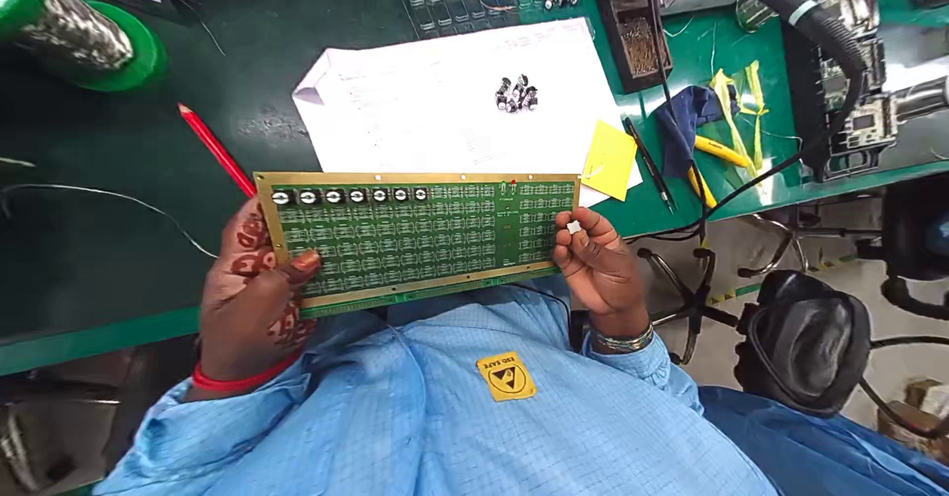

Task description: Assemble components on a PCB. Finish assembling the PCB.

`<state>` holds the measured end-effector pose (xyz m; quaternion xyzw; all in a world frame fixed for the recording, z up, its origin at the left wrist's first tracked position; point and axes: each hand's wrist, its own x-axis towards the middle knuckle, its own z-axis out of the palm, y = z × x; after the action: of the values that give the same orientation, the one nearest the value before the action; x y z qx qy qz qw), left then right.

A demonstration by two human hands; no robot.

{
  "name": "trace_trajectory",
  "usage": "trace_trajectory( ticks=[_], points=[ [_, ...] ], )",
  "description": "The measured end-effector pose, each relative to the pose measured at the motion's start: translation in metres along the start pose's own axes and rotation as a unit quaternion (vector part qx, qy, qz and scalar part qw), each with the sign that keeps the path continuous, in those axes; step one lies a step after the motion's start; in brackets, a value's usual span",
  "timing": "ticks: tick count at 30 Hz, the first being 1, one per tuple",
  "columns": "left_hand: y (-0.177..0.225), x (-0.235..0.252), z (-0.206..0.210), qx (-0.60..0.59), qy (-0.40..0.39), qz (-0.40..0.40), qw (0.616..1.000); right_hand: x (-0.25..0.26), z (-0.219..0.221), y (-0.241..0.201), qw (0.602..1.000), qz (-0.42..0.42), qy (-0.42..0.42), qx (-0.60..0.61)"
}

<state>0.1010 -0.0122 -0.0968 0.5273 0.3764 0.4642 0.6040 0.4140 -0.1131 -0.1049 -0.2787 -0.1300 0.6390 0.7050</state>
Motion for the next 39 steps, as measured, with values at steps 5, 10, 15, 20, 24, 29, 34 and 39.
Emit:
trace_trajectory(
  ticks=[5,10,15,20,24,29,34,39],
  points=[
    [0.0001,-0.0005,0.0000,0.003,-0.001,0.000,1.000,-0.0001,0.0001,0.0002,1.000,0.002,0.006,-0.002],
    [0.0001,-0.0007,0.0006,0.004,0.003,0.000,1.000,0.0000,0.0009,0.0007,1.000,-0.004,0.012,-0.006],
    [0.0005,-0.0011,0.0002,0.008,0.001,0.002,1.000,-0.0005,0.0003,0.0003,0.998,-0.026,0.022,-0.054],
    [0.0024,-0.0014,0.0014,0.008,-0.002,-0.004,1.000,-0.0018,-0.0015,0.0007,0.996,-0.037,0.028,-0.077],
    [0.0050,-0.0004,0.0040,0.004,-0.007,-0.005,1.000,-0.0019,-0.0022,0.0013,0.993,-0.042,0.027,-0.103],
    [0.0047,-0.0002,0.0033,0.000,-0.006,-0.013,1.000,-0.0024,-0.0014,0.0016,0.990,-0.050,0.028,-0.128],
    [0.0051,0.0006,0.0025,0.001,-0.012,-0.007,1.000,-0.0034,-0.0015,0.0015,0.988,-0.053,0.027,-0.140],
    [0.0019,-0.0010,-0.0007,0.011,-0.016,-0.001,1.000,-0.0038,-0.0019,0.0003,0.995,-0.034,0.017,-0.088]
  ],
)
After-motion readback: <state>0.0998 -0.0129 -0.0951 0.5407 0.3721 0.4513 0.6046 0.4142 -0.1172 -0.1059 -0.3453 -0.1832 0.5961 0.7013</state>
